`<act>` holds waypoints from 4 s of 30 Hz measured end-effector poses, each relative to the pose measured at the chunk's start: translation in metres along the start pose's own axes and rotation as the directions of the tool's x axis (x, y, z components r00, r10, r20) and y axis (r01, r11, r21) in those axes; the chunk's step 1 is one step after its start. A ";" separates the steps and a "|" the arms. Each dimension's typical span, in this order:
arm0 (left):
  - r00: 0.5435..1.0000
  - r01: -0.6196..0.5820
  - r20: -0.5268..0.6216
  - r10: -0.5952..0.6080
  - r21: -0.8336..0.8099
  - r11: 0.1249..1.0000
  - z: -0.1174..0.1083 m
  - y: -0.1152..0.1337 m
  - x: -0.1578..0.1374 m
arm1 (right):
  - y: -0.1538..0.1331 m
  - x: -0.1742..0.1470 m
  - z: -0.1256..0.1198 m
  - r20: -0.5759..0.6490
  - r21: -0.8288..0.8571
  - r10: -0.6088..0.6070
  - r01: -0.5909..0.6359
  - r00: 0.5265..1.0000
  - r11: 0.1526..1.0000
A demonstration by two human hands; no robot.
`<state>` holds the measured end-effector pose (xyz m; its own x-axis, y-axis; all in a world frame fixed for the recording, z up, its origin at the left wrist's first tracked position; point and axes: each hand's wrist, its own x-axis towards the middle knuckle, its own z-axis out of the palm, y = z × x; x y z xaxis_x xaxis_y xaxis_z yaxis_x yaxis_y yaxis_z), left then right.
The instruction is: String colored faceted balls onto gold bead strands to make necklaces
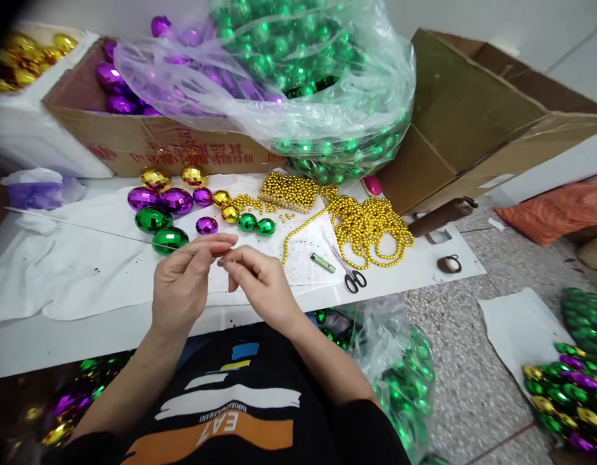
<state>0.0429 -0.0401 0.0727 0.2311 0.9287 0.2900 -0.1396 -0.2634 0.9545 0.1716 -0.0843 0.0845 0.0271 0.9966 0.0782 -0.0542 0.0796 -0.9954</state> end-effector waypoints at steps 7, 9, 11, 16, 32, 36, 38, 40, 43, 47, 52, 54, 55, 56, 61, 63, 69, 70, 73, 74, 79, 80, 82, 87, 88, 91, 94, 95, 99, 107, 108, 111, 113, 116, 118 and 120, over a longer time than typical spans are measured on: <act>0.934 0.243 0.256 -0.251 0.063 0.968 -0.023 -0.038 -0.009 | 0.046 -0.017 -0.009 -0.011 0.092 0.219 -0.217 0.976 0.972; 0.887 0.311 0.321 -0.330 0.112 0.944 -0.023 -0.048 -0.006 | 0.056 -0.017 -0.027 -0.115 0.200 0.270 -0.244 0.956 0.949; 0.866 0.354 0.302 -0.399 0.194 0.915 -0.026 -0.062 -0.002 | 0.065 -0.015 -0.051 -0.212 0.344 0.309 -0.225 0.927 0.911; 0.899 0.340 0.158 -0.408 0.333 0.879 -0.037 -0.100 0.019 | 0.077 -0.017 -0.093 -0.311 0.454 0.333 -0.169 0.890 0.875; 0.999 -0.001 0.034 -0.037 0.739 0.673 -0.040 -0.118 0.153 | 0.097 -0.026 -0.102 -0.371 0.269 0.356 -0.268 0.858 0.925; 0.998 0.061 -0.049 -0.037 0.773 0.631 -0.062 -0.112 0.146 | 0.103 -0.032 -0.105 -0.385 0.262 0.368 -0.282 0.847 0.923; 0.995 0.092 -0.053 -0.082 0.801 0.591 -0.067 -0.108 0.137 | 0.105 -0.032 -0.105 -0.385 0.248 0.374 -0.296 0.844 0.922; 0.991 0.091 -0.026 -0.129 0.841 0.533 -0.067 -0.104 0.129 | 0.105 -0.030 -0.104 -0.374 0.243 0.383 -0.310 0.844 0.919; 0.984 0.058 0.013 -0.179 0.920 0.387 -0.064 -0.101 0.118 | 0.103 -0.026 -0.102 -0.372 0.260 0.388 -0.307 0.843 0.916; 0.955 0.059 -0.026 -0.294 0.993 0.104 -0.059 -0.107 0.107 | 0.096 -0.021 -0.098 -0.390 0.261 0.363 -0.276 0.846 0.925; 0.943 0.173 -0.091 -0.321 0.956 0.237 -0.061 -0.112 0.100 | 0.095 -0.021 -0.087 -0.331 0.239 0.373 -0.305 0.867 0.922; 0.947 0.282 -0.126 -0.295 0.767 0.576 -0.062 -0.109 0.096 | 0.096 -0.023 -0.081 -0.290 0.235 0.379 -0.318 0.879 0.919; 0.937 0.338 -0.134 -0.322 0.581 0.740 -0.063 -0.106 0.093 | 0.098 -0.024 -0.077 -0.268 0.228 0.381 -0.326 0.885 0.918; 0.918 0.395 -0.123 -0.377 0.352 0.849 -0.063 -0.103 0.090 | 0.099 -0.025 -0.074 -0.245 0.218 0.385 -0.336 0.890 0.916; 0.743 0.620 0.091 -0.663 -0.467 0.630 -0.059 -0.093 0.070 | 0.099 -0.030 -0.061 -0.152 0.124 0.402 -0.386 0.903 0.914; 0.708 0.619 0.147 -0.691 -0.600 0.507 -0.058 -0.093 0.064 | 0.095 -0.032 -0.058 -0.134 0.059 0.382 -0.378 0.914 0.924; 0.691 0.583 0.200 -0.695 -0.722 0.372 -0.062 -0.096 0.053 | 0.081 -0.041 -0.056 -0.104 -0.137 0.317 -0.329 0.943 0.934; 0.689 0.581 0.195 -0.698 -0.724 0.371 -0.063 -0.095 0.052 | 0.080 -0.042 -0.055 -0.100 -0.154 0.314 -0.327 0.944 0.933; 0.686 0.577 0.183 -0.704 -0.727 0.373 -0.063 -0.094 0.051 | 0.078 -0.044 -0.053 -0.098 -0.175 0.308 -0.321 0.946 0.931; 0.687 0.575 0.181 -0.704 -0.727 0.374 -0.063 -0.093 0.050 | 0.079 -0.045 -0.053 -0.100 -0.177 0.305 -0.319 0.947 0.931; 0.702 0.568 0.190 -0.686 -0.731 0.378 -0.062 -0.092 0.049 | 0.078 -0.047 -0.053 -0.113 -0.185 0.307 -0.324 0.945 0.928; 0.705 0.567 0.194 -0.682 -0.732 0.377 -0.062 -0.092 0.049 | 0.078 -0.047 -0.053 -0.115 -0.187 0.306 -0.323 0.945 0.928; 0.710 0.563 0.197 -0.676 -0.736 0.377 -0.060 -0.092 0.048 | 0.077 -0.047 -0.053 -0.116 -0.189 0.302 -0.319 0.946 0.929; 0.705 0.559 0.172 -0.688 -0.732 0.390 -0.054 -0.094 0.046 | 0.078 -0.046 -0.050 -0.110 -0.191 0.309 -0.325 0.945 0.926; 0.701 0.558 0.163 -0.694 -0.731 0.392 -0.053 -0.095 0.045 | 0.079 -0.046 -0.049 -0.108 -0.190 0.310 -0.326 0.944 0.926; 0.696 0.559 0.154 -0.701 -0.730 0.394 -0.048 -0.097 0.043 | 0.082 -0.045 -0.046 -0.102 -0.186 0.311 -0.325 0.945 0.927; 0.707 0.559 0.166 -0.687 -0.727 0.399 -0.041 -0.100 0.038 | 0.087 -0.042 -0.042 -0.120 -0.183 0.299 -0.317 0.947 0.931; 0.716 0.557 0.173 -0.676 -0.726 0.404 -0.039 -0.101 0.037 | 0.089 -0.042 -0.040 -0.131 -0.181 0.292 -0.312 0.947 0.933; 0.774 0.539 0.204 -0.600 -0.709 0.454 -0.032 -0.106 0.028 | 0.099 -0.040 -0.033 -0.183 -0.165 0.260 -0.290 0.948 0.943; 0.891 0.447 0.242 -0.383 -0.608 0.656 -0.037 -0.097 0.015 | 0.120 -0.049 -0.036 -0.221 -0.224 0.201 -0.250 0.954 0.942; 0.896 0.443 0.256 -0.364 -0.586 0.678 -0.038 -0.095 0.014 | 0.123 -0.049 -0.037 -0.219 -0.221 0.196 -0.244 0.956 0.944; 0.905 0.421 0.292 -0.309 -0.513 0.748 -0.042 -0.090 0.011 | 0.132 -0.049 -0.040 -0.211 -0.189 0.184 -0.225 0.960 0.956; 0.907 0.400 0.327 -0.266 -0.471 0.786 -0.044 -0.086 0.009 | 0.135 -0.049 -0.041 -0.205 -0.175 0.186 -0.223 0.961 0.959; 0.909 0.370 0.345 -0.234 -0.409 0.834 -0.048 -0.076 0.007 | 0.135 -0.049 -0.046 -0.163 -0.170 0.230 -0.257 0.960 0.952; 0.925 0.339 0.296 -0.239 -0.358 0.870 -0.052 -0.069 0.007 | 0.134 -0.050 -0.053 -0.136 -0.167 0.271 -0.292 0.953 0.942; 0.952 0.287 0.191 -0.237 -0.303 0.909 -0.057 -0.063 0.008 | 0.134 -0.052 -0.063 -0.165 -0.153 0.295 -0.320 0.941 0.935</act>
<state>-0.0013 -0.0012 0.0114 0.4371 0.8972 0.0629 -0.3526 0.1066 0.9297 0.2260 -0.1267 -0.0563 0.1740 0.9576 -0.2297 0.0930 -0.2482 -0.9642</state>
